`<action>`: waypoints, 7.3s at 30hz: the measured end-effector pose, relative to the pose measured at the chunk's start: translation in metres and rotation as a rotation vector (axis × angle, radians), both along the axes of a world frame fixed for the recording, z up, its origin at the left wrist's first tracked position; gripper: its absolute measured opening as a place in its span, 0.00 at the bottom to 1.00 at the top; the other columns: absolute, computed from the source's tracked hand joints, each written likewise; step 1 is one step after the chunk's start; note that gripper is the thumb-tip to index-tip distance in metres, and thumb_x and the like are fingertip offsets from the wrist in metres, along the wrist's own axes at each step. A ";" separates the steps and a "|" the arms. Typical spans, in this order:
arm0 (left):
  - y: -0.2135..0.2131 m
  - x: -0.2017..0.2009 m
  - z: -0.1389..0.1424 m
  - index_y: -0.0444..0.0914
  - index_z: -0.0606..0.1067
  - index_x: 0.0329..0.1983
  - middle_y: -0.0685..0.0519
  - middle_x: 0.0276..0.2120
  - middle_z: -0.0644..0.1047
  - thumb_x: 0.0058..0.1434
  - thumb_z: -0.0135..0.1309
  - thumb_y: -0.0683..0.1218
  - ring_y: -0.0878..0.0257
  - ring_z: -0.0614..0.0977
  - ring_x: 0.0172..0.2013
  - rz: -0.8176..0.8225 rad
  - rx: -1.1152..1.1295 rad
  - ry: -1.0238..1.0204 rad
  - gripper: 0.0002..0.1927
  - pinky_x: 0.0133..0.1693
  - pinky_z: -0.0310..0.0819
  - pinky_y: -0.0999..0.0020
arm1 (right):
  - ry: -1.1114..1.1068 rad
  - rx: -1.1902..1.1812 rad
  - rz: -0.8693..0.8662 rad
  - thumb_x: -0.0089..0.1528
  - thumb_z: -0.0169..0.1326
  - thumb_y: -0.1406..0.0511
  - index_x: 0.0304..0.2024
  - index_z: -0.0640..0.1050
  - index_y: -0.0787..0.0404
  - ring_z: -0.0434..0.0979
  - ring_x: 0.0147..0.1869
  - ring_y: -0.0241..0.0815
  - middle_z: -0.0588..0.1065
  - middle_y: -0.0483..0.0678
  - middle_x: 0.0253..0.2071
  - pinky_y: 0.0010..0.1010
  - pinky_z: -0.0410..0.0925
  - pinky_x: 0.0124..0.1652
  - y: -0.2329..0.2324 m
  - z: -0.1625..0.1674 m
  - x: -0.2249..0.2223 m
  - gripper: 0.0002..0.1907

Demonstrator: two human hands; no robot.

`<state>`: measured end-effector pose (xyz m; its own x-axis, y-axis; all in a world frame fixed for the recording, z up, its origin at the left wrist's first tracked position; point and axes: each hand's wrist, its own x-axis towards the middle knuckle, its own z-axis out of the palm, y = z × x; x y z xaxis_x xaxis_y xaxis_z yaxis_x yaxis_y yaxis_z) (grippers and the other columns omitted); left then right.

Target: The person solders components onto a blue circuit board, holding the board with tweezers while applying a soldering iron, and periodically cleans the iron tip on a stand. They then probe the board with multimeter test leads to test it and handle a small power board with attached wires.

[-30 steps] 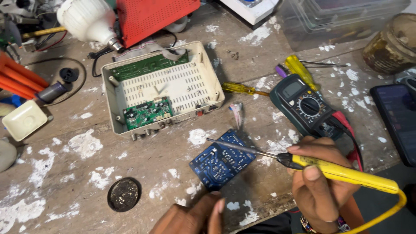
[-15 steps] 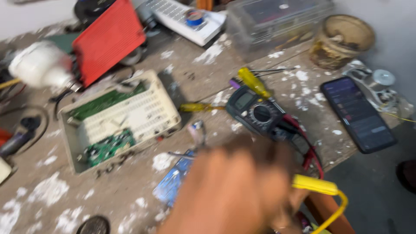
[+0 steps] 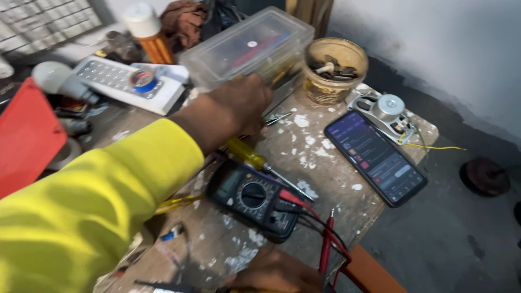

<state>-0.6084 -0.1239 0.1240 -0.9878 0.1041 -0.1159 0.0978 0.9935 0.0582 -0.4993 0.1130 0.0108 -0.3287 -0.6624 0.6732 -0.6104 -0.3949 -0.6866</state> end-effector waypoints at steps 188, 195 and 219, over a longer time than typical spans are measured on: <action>0.110 0.578 -0.107 0.32 0.80 0.40 0.51 0.35 0.86 0.62 0.60 0.34 0.72 0.86 0.38 1.719 0.881 1.349 0.05 0.39 0.80 0.79 | 0.070 0.622 0.440 0.68 0.51 0.51 0.52 0.74 0.65 0.79 0.26 0.32 0.81 0.48 0.30 0.22 0.73 0.27 -0.047 0.006 0.155 0.24; 0.113 0.578 -0.105 0.32 0.80 0.41 0.51 0.35 0.86 0.62 0.60 0.34 0.72 0.85 0.36 1.680 0.803 1.353 0.05 0.37 0.79 0.80 | 0.104 0.506 0.169 0.67 0.57 0.60 0.54 0.78 0.67 0.71 0.27 0.32 0.79 0.48 0.33 0.23 0.66 0.33 -0.041 0.007 0.214 0.19; 0.118 0.577 -0.099 0.30 0.79 0.39 0.50 0.35 0.86 0.62 0.58 0.32 0.67 0.88 0.39 1.631 0.737 1.363 0.04 0.40 0.81 0.77 | -0.032 0.318 0.090 0.64 0.57 0.68 0.49 0.78 0.68 0.80 0.36 0.36 0.79 0.52 0.37 0.26 0.70 0.45 -0.047 0.022 0.247 0.12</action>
